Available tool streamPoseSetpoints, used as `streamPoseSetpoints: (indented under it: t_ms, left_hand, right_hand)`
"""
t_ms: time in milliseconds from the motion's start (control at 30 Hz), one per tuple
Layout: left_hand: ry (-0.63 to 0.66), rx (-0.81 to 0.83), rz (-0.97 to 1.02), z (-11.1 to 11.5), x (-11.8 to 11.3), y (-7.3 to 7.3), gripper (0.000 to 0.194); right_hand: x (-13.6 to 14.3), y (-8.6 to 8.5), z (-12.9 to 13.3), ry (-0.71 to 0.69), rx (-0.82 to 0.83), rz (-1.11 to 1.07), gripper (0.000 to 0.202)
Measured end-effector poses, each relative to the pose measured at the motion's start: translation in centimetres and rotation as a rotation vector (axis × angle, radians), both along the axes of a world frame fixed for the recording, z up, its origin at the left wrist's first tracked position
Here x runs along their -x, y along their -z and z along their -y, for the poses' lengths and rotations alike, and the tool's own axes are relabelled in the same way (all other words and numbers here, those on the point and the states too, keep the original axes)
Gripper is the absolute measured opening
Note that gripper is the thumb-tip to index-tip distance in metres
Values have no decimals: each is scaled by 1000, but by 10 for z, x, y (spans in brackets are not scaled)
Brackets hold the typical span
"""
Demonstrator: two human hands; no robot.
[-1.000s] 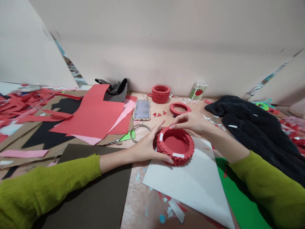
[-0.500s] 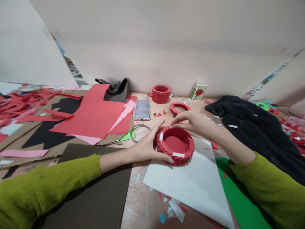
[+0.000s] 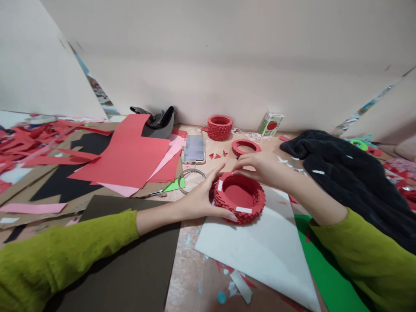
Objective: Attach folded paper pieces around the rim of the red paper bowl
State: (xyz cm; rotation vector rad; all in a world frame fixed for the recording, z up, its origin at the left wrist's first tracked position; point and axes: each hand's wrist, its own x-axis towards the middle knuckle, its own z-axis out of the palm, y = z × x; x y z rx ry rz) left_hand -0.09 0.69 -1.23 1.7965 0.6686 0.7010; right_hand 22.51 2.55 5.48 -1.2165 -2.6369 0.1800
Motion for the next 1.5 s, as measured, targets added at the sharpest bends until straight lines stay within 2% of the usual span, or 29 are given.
streamPoseSetpoints:
  t_ms: [233, 567, 767, 967, 1233, 1500]
  left_hand:
    - [-4, -25, -27, 0, 0, -3, 129]
    - [-9, -35, -37, 0, 1, -4, 129]
    - [-4, -37, -39, 0, 1, -3, 130]
    - [2, -34, -50, -2, 1, -1, 130]
    - [-9, -67, -67, -1, 1, -2, 129]
    - [-19, -111, -78, -5, 3, 3, 125]
  right_hand:
    - [0, 4, -2, -63, -93, 131, 26]
    - [1, 3, -1, -39, 1, -86, 21]
    - [3, 3, 0, -22, -4, -84, 20]
    - [2, 7, 1, -4, -50, 37, 25]
    - [2, 2, 0, -31, -19, -66, 21]
    - [4, 14, -1, -4, -90, 26, 24]
